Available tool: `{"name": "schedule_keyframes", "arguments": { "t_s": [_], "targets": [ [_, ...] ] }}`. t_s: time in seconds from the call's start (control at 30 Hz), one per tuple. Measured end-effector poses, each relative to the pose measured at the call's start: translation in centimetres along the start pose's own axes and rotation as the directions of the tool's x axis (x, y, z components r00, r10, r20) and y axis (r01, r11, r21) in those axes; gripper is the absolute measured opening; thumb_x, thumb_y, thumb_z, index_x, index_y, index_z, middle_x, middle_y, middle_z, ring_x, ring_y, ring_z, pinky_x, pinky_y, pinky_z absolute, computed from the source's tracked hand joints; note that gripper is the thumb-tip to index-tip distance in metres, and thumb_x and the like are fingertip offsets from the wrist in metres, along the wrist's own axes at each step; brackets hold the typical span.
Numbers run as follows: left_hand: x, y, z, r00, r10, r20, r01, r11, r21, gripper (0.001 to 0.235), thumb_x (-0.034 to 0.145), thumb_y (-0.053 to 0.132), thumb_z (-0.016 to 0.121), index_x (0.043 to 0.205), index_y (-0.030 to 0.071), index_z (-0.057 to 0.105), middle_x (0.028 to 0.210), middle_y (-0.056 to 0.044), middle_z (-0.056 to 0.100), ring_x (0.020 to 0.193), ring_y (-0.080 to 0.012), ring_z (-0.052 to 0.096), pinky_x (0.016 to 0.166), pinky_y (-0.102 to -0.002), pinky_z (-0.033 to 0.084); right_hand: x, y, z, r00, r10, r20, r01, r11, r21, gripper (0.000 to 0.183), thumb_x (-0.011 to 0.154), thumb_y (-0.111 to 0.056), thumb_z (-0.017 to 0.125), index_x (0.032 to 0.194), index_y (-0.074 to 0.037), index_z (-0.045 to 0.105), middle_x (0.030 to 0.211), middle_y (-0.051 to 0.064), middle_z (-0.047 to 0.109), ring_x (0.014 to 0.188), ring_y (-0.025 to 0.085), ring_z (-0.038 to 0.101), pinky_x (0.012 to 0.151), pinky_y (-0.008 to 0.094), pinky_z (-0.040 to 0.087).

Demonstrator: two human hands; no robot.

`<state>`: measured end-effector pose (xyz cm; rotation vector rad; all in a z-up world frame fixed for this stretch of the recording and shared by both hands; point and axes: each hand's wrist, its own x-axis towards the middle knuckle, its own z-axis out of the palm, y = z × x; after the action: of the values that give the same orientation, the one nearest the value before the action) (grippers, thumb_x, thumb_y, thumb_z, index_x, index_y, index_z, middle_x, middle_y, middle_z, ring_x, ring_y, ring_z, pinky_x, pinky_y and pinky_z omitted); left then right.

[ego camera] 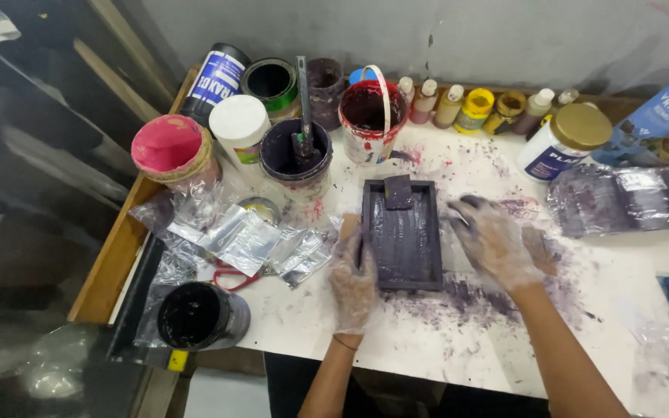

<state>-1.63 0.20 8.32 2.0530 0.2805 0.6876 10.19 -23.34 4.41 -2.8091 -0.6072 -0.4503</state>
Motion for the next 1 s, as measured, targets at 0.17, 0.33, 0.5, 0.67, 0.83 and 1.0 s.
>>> {"name": "schedule_keyframes", "arguments": {
  "t_s": [0.17,0.33,0.5,0.67,0.83,1.0],
  "targets": [
    [1.9,0.3,-0.5,0.996,0.025,0.087,-0.046,0.966,0.253,0.044,0.094,0.015,0.068,0.137,0.019,0.067,0.114,-0.024,0.070,0.104,-0.0368,0.072,0.091,-0.044,0.059,-6.6,6.0,-1.1,0.954,-0.153,0.257,0.247,0.886,-0.392,0.036,0.079,-0.044,0.064,0.115,-0.043,0.070,0.139,-0.004,0.061,0.132,0.026,0.060,0.101,0.038,0.054],
    [3.4,-4.4,2.9,0.968,0.172,0.185,-0.246,0.802,0.544,0.064,0.083,0.031,0.077,0.144,0.023,0.057,0.088,-0.007,0.075,0.075,-0.0213,0.073,0.066,-0.034,0.061,-9.3,7.1,-0.1,0.997,0.059,0.046,-0.059,0.998,-0.001,0.060,0.086,-0.042,0.062,0.145,-0.035,0.055,0.146,0.014,0.055,0.133,0.040,0.054,0.099,0.053,0.054],
    [5.3,-3.7,2.0,0.920,-0.088,0.381,-0.132,0.847,0.514,0.059,0.090,0.027,0.067,0.147,0.027,0.053,0.108,-0.010,0.077,0.093,-0.0267,0.076,0.078,-0.040,0.064,-9.1,5.6,-1.8,0.989,0.084,0.124,-0.076,0.995,-0.070,0.059,0.088,-0.052,0.053,0.147,-0.044,0.050,0.149,0.007,0.052,0.139,0.034,0.050,0.101,0.050,0.053],
    [4.9,0.3,-0.2,0.898,-0.093,0.430,-0.221,0.749,0.624,0.059,0.095,0.021,0.060,0.152,0.016,0.047,0.117,-0.022,0.072,0.091,-0.0263,0.076,0.077,-0.036,0.064,-9.4,3.9,-2.9,0.945,0.164,0.284,-0.162,0.986,-0.032,0.059,0.091,-0.056,0.050,0.149,-0.045,0.046,0.158,0.004,0.041,0.147,0.032,0.037,0.109,0.056,0.045],
    [4.5,0.2,-2.5,0.894,-0.078,0.441,-0.174,0.846,0.503,0.042,0.096,0.022,0.057,0.135,0.005,0.060,0.112,-0.024,0.072,0.096,-0.0383,0.075,0.082,-0.049,0.063,-9.2,3.5,-3.9,0.931,0.183,0.315,-0.174,0.983,-0.057,0.057,0.092,-0.054,0.051,0.148,-0.042,0.046,0.158,0.006,0.041,0.150,0.033,0.033,0.111,0.056,0.042],
    [3.5,-4.7,-4.5,0.932,0.184,0.311,-0.341,0.731,0.591,0.032,0.093,0.026,0.066,0.117,0.007,0.073,0.098,-0.020,0.076,0.091,-0.0353,0.075,0.077,-0.044,0.063,-9.5,5.3,-2.4,0.956,0.139,0.259,-0.135,0.990,-0.034,0.057,0.092,-0.051,0.053,0.147,-0.037,0.049,0.156,0.010,0.043,0.148,0.036,0.037,0.110,0.058,0.043]
  ]
}}
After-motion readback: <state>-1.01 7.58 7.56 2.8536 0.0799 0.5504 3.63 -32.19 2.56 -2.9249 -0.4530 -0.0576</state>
